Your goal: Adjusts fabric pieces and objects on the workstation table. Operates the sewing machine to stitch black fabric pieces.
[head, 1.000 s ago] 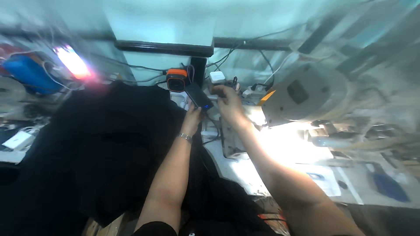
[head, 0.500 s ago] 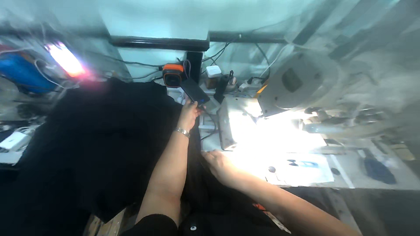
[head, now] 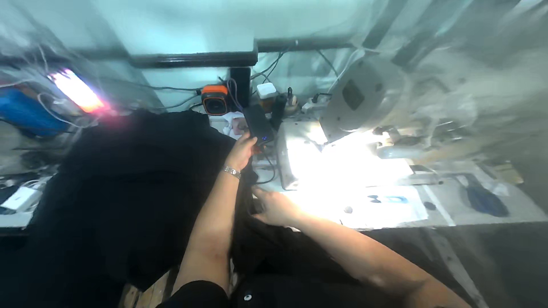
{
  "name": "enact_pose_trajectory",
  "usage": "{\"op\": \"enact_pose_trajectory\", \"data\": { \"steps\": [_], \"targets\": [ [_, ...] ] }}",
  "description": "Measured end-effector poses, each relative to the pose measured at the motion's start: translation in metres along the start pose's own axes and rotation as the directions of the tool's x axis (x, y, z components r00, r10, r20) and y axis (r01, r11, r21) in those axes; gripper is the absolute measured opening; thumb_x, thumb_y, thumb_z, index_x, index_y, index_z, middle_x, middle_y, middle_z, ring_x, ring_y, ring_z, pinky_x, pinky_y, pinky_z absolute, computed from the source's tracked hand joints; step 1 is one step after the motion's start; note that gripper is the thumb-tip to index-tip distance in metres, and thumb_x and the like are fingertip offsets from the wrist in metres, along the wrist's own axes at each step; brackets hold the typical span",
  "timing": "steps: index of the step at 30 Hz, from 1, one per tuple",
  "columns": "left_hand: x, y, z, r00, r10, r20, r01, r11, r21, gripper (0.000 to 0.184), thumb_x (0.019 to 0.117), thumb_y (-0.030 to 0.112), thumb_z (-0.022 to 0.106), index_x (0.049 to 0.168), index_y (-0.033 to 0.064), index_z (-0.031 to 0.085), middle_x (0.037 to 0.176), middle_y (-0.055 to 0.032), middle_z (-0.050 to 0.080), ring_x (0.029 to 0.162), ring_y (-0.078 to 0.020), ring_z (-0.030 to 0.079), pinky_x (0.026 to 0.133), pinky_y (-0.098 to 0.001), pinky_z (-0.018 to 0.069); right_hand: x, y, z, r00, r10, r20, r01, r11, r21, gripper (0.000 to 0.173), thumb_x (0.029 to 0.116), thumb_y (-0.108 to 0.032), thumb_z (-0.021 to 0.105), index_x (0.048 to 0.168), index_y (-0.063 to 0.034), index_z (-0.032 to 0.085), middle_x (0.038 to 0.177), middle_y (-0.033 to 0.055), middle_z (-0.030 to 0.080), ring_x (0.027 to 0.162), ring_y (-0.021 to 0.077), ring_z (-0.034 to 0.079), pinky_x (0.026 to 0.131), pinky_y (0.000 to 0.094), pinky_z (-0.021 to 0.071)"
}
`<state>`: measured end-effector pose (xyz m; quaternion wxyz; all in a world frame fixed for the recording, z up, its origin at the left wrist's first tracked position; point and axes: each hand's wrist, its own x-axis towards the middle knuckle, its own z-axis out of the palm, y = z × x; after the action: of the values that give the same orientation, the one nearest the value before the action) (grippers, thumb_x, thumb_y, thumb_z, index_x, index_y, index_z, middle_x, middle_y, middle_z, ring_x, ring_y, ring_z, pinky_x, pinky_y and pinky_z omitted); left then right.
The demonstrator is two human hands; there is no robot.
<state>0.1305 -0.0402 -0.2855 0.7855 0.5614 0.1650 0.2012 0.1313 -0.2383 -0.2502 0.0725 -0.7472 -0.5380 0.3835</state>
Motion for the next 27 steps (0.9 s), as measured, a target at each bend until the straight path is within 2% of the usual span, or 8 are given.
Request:
{"op": "enact_pose_trajectory", "data": {
  "steps": [3,5,11,16,18,21,25,27],
  "targets": [
    [0.003,-0.001,-0.002,0.999,-0.027,-0.025,0.028,1.000,0.011,0.035,0.1083,0.012,0.041,0.142,0.0032,0.046,0.112,-0.0110,0.066,0.086,-0.0166,0.068,0.078,-0.0358,0.0591,-0.011,0.010,0.009,0.987,-0.159,0.034,0.157,0.985,0.067,0.045,0.1041,-0.037,0.059,0.137,-0.0060,0.057,0.113,0.0218,0.070,0.107,0.0379,0.068,0.095,0.0590,0.0513],
    [0.004,-0.003,-0.003,0.998,-0.048,-0.048,0.049,0.999,0.010,0.034,0.1086,0.012,0.041,0.142,0.0035,0.046,0.112,-0.0104,0.066,0.086,-0.0162,0.068,0.078,-0.0358,0.0590,-0.019,0.021,0.024,0.961,-0.273,0.045,0.258,0.943,0.210,0.033,0.1066,-0.027,0.054,0.125,-0.0020,0.065,0.108,0.0208,0.070,0.104,0.0338,0.068,0.094,0.0557,0.0512],
    [0.008,-0.006,-0.004,0.994,-0.074,-0.077,0.079,0.995,0.063,0.034,0.1075,0.012,0.044,0.140,0.0018,0.047,0.110,-0.0116,0.065,0.085,-0.0168,0.067,0.078,-0.0357,0.0588,-0.054,0.024,0.045,0.905,-0.408,0.122,0.313,0.832,0.457,0.025,0.1033,-0.016,0.056,0.113,0.0007,0.071,0.100,0.0158,0.072,0.093,0.0228,0.068,0.086,0.0481,0.0534],
    [0.007,-0.002,-0.002,0.991,-0.116,-0.073,0.126,0.980,0.153,0.037,0.1068,0.012,0.046,0.141,-0.0013,0.046,0.112,-0.0144,0.064,0.086,-0.0177,0.066,0.079,-0.0367,0.0577,-0.074,0.006,0.035,0.895,-0.411,0.172,0.351,0.888,0.297,0.024,0.1051,-0.015,0.051,0.103,0.0031,0.066,0.089,0.0187,0.067,0.086,0.0304,0.066,0.078,0.0527,0.0513],
    [0.007,-0.001,-0.002,0.988,-0.144,-0.050,0.151,0.969,0.196,0.036,0.1071,0.012,0.046,0.140,-0.0015,0.048,0.111,-0.0143,0.064,0.085,-0.0178,0.067,0.079,-0.0367,0.0580,-0.084,0.003,0.030,0.925,-0.337,0.175,0.313,0.938,0.151,0.028,0.1071,-0.020,0.048,0.108,0.0015,0.065,0.094,0.0204,0.068,0.093,0.0355,0.068,0.083,0.0573,0.0523],
    [0.009,0.004,0.001,0.980,-0.190,-0.052,0.197,0.939,0.282,0.035,0.1072,0.012,0.048,0.139,-0.0028,0.049,0.114,-0.0164,0.065,0.089,-0.0202,0.067,0.082,-0.0384,0.0583,-0.101,0.011,0.025,0.965,-0.250,0.074,0.238,0.961,0.143,0.036,0.1107,-0.028,0.043,0.134,-0.0054,0.057,0.106,0.0194,0.070,0.101,0.0344,0.070,0.091,0.0553,0.0544],
    [0.012,0.007,0.007,0.961,-0.254,-0.107,0.275,0.890,0.364,0.044,0.1065,0.014,0.050,0.146,-0.0047,0.043,0.129,-0.0239,0.061,0.104,-0.0278,0.068,0.090,-0.0433,0.0578,-0.127,0.033,0.022,0.976,-0.215,0.014,0.204,0.943,0.263,0.043,0.1117,-0.036,0.041,0.151,-0.0195,0.045,0.099,0.0127,0.069,0.071,0.0231,0.069,0.069,0.0448,0.0609],
    [0.014,0.007,0.007,0.958,-0.264,-0.109,0.286,0.872,0.397,0.043,0.1063,0.014,0.050,0.144,-0.0046,0.045,0.126,-0.0235,0.062,0.100,-0.0269,0.069,0.087,-0.0420,0.0586,-0.140,0.046,0.024,0.974,-0.223,-0.036,0.226,0.955,0.190,0.046,0.1100,-0.040,0.044,0.151,-0.0206,0.047,0.097,0.0108,0.069,0.078,0.0240,0.068,0.078,0.0478,0.0584]
  ]
}}
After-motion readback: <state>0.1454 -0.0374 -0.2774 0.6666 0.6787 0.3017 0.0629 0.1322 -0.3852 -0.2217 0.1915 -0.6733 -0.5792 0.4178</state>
